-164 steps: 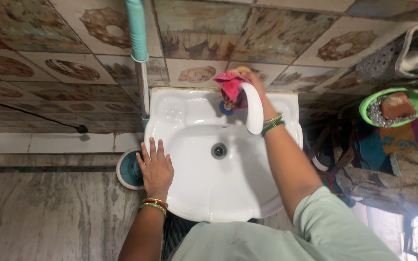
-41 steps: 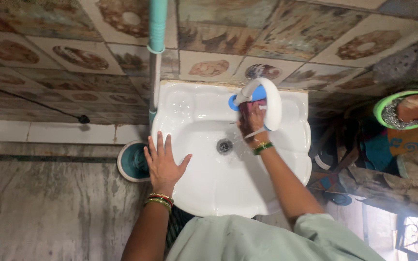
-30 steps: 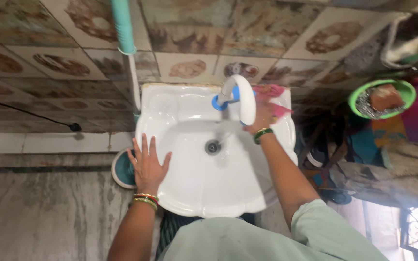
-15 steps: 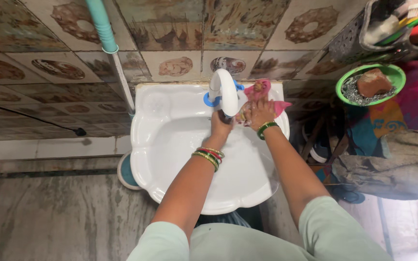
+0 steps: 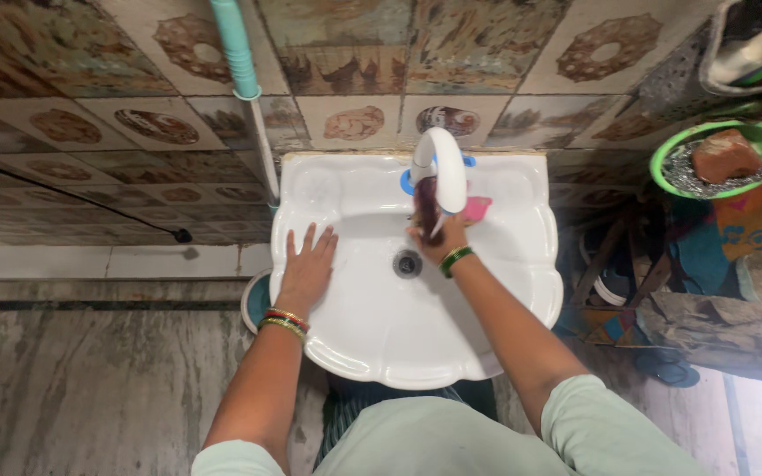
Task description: The person cleans a white ceramic bathroom sink using a pink cloth. They scrub the basin, faucet, and surrounding surfaces, repeatedly rinsing the cloth under running water to remove debris.
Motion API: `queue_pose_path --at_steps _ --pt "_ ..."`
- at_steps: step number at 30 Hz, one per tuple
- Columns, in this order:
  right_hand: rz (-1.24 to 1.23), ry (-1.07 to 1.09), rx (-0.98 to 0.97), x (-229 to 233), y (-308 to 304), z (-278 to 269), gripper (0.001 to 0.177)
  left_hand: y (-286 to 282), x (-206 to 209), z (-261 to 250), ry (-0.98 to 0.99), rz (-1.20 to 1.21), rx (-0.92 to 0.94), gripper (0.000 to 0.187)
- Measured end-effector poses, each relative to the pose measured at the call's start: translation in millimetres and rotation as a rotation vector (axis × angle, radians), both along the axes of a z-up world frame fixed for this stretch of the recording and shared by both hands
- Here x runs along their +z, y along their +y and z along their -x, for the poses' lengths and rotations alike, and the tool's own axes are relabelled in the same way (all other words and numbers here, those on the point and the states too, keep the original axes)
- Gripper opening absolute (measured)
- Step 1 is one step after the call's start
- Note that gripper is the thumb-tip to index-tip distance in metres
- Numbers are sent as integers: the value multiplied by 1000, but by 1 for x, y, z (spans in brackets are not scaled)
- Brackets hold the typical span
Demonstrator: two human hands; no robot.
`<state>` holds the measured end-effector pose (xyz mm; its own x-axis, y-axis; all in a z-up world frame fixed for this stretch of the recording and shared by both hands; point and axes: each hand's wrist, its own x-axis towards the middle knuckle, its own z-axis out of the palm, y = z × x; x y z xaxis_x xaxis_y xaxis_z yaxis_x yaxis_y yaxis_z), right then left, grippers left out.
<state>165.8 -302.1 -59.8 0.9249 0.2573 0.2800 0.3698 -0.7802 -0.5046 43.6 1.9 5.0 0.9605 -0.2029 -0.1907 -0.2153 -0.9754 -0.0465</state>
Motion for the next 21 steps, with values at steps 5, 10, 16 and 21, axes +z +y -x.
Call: queue_pose_path --at_steps 5,10,16,21 --pt "-789 449 -231 31 -6 14 74 23 29 19 -37 101 75 77" --pt "-191 250 -394 13 78 23 83 30 21 18 -72 283 182 70" --pt "564 109 339 34 175 -2 89 35 -1 18 -68 305 184 67" --pt "504 -6 291 37 200 -40 78 36 -11 12 -134 353 198 73"
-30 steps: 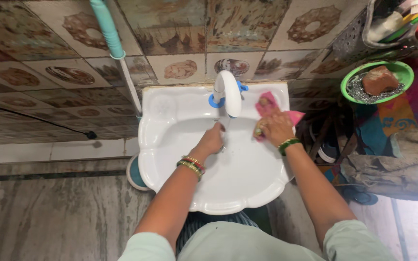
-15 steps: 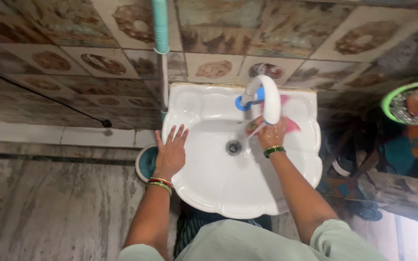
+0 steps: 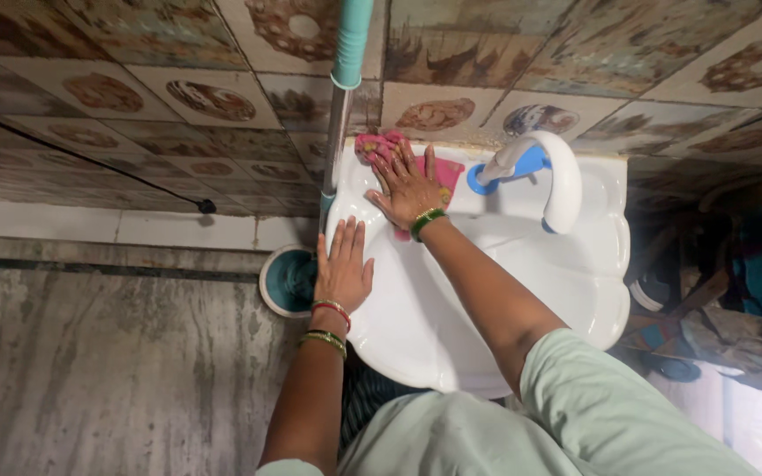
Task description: The person cleans a white ceramic bathroom sink using a pink cloth. They scrub the basin, faucet, and surrounding surfaces, repeatedly rinsing the cloth under running water to remove debris.
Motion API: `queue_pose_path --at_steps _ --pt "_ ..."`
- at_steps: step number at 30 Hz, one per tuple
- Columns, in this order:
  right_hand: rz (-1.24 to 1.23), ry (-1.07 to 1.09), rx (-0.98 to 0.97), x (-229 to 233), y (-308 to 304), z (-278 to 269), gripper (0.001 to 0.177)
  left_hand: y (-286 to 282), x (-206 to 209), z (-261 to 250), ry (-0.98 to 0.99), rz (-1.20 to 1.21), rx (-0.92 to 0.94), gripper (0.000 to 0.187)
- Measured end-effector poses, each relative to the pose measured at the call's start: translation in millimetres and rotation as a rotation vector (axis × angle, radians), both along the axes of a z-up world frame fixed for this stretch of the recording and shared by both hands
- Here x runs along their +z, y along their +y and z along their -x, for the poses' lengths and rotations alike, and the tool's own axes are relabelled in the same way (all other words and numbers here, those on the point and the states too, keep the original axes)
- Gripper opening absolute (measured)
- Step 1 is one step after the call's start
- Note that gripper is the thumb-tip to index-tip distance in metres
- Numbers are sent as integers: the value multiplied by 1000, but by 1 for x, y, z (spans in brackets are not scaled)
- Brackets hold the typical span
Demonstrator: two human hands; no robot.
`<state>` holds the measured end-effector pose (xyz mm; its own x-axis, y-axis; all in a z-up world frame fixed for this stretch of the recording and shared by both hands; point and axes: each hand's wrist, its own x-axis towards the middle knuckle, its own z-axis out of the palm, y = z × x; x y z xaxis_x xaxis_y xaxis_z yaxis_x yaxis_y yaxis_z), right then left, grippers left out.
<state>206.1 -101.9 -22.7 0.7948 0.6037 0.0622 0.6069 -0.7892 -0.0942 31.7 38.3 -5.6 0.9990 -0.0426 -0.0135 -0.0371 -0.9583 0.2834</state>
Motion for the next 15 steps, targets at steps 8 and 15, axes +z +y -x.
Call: queue_pose_path --at_steps 8,15 --pt "-304 284 216 -57 22 133 81 4 8 6 -23 148 18 120" --pt "4 798 387 -32 -112 226 85 -1 27 3 80 100 -31 102"
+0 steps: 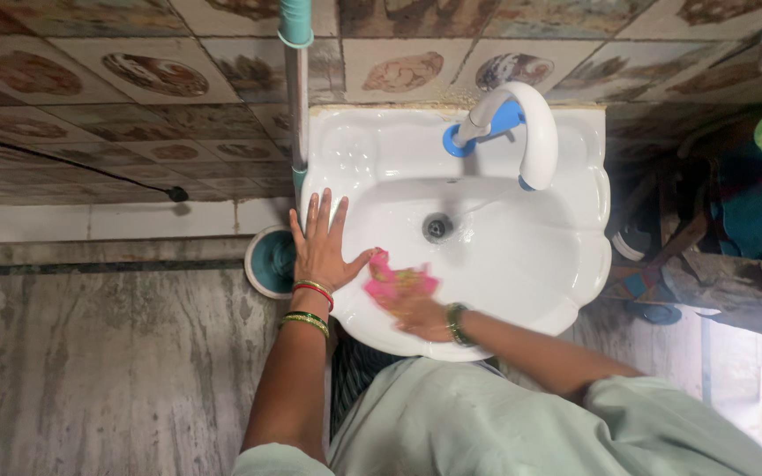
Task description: The person cleans a white ceramic bathroom sink using a pink cloth. They scrub the basin, faucet, and surrounding surfaces, repeatedly rinsing the cloth under running water to remove debris.
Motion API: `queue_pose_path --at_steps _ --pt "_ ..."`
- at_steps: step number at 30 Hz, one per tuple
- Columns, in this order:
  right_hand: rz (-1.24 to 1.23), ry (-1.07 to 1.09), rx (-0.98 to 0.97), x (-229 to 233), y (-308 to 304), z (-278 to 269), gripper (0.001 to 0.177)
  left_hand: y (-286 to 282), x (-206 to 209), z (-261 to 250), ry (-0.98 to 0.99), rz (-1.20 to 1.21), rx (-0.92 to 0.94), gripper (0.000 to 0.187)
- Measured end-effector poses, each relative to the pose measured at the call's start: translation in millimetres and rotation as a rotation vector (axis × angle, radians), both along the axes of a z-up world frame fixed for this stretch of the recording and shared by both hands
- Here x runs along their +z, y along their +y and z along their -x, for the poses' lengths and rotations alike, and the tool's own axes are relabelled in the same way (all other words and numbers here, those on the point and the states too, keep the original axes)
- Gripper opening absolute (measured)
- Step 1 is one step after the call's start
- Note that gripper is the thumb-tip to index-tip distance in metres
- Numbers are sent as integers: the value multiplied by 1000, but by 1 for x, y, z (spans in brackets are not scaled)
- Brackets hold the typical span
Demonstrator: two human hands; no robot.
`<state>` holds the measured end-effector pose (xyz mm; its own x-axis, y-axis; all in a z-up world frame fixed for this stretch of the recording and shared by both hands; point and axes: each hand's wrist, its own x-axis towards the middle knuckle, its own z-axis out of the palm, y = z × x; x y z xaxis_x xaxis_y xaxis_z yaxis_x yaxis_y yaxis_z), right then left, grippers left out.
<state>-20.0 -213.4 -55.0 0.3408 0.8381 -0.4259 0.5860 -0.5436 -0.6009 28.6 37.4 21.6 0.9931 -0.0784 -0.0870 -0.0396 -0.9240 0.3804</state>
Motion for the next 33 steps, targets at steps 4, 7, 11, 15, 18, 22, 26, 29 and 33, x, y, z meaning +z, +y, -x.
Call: queue_pose_path --at_steps 4,7,11,15,18,22,26,29,33 --pt "590 -264 -121 21 -103 -69 94 -3 -2 -2 12 -98 -15 80" --pt "678 -352 -288 -13 -94 -98 99 -1 -7 -3 -3 -131 -10 71" --pt "-209 -248 -355 -91 34 -66 104 -2 -11 -1 -51 -122 10 67" --pt "111 -210 -260 -107 34 -113 85 -2 -15 1 -109 -142 -8 66" --pt "172 -187 -337 -71 -51 -142 76 -2 -16 0 -103 -120 -51 65" --pt "537 -364 -524 -8 -97 -105 88 -1 -30 2 -157 -106 -70 59" --pt "963 -88 -169 16 -32 -51 92 1 -34 1 -176 -68 -88 54" --pt "313 12 -170 -8 12 -30 94 0 -34 3 -186 -58 -75 54" --pt "576 -349 -74 -63 16 -101 64 0 -31 4 -194 -42 -59 53"
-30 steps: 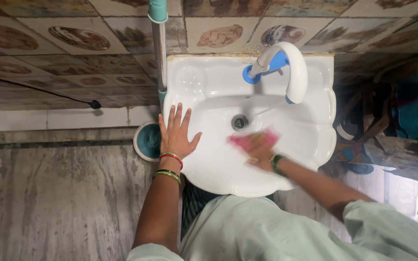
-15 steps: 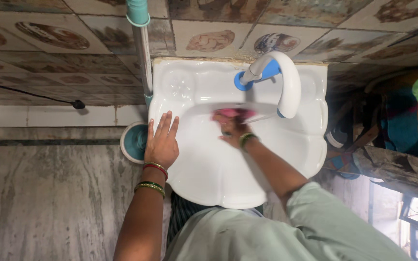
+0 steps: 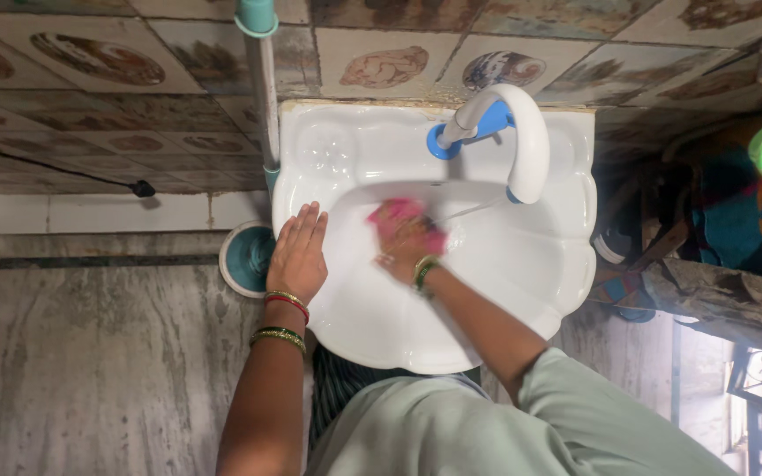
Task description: The person cleans a white ceramic bathroom sink using a pink cloth. They scrub the basin, faucet, and surrounding surfaces, repeatedly rinsing the cloth under running water to remove debris.
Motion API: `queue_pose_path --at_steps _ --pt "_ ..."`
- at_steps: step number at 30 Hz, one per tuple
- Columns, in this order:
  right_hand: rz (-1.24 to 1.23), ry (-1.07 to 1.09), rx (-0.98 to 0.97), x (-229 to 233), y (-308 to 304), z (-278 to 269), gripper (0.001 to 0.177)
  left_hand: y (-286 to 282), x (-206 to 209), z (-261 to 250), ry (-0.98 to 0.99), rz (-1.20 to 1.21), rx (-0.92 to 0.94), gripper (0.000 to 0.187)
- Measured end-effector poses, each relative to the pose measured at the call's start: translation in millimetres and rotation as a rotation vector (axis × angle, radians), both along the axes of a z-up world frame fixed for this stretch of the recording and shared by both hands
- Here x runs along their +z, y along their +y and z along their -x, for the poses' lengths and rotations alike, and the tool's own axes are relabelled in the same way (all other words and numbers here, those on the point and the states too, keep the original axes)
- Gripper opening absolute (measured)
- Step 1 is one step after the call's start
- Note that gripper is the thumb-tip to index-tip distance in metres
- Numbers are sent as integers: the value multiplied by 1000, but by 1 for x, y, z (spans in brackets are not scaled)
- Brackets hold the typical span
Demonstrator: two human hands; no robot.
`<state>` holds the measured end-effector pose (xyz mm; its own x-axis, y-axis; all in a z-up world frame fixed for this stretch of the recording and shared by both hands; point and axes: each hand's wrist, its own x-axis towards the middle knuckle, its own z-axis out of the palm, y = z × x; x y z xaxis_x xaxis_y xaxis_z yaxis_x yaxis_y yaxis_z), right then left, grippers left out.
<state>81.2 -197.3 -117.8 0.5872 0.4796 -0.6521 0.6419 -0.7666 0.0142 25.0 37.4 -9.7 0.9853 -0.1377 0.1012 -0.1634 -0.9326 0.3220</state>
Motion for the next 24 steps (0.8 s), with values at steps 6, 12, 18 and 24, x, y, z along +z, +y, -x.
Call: queue_pose_path --at_steps 6,12,18,24 --pt "194 -112 -332 56 -110 -5 86 0 1 -2 -2 12 10 54" --pt "-227 278 -266 83 -46 108 73 2 3 -3 9 6 -15 58" --pt "-348 303 -468 150 -137 128 41 2 4 -1 -5 16 1 54" --pt "-7 -379 -172 124 -254 30 66 0 2 0 -3 -8 11 53"
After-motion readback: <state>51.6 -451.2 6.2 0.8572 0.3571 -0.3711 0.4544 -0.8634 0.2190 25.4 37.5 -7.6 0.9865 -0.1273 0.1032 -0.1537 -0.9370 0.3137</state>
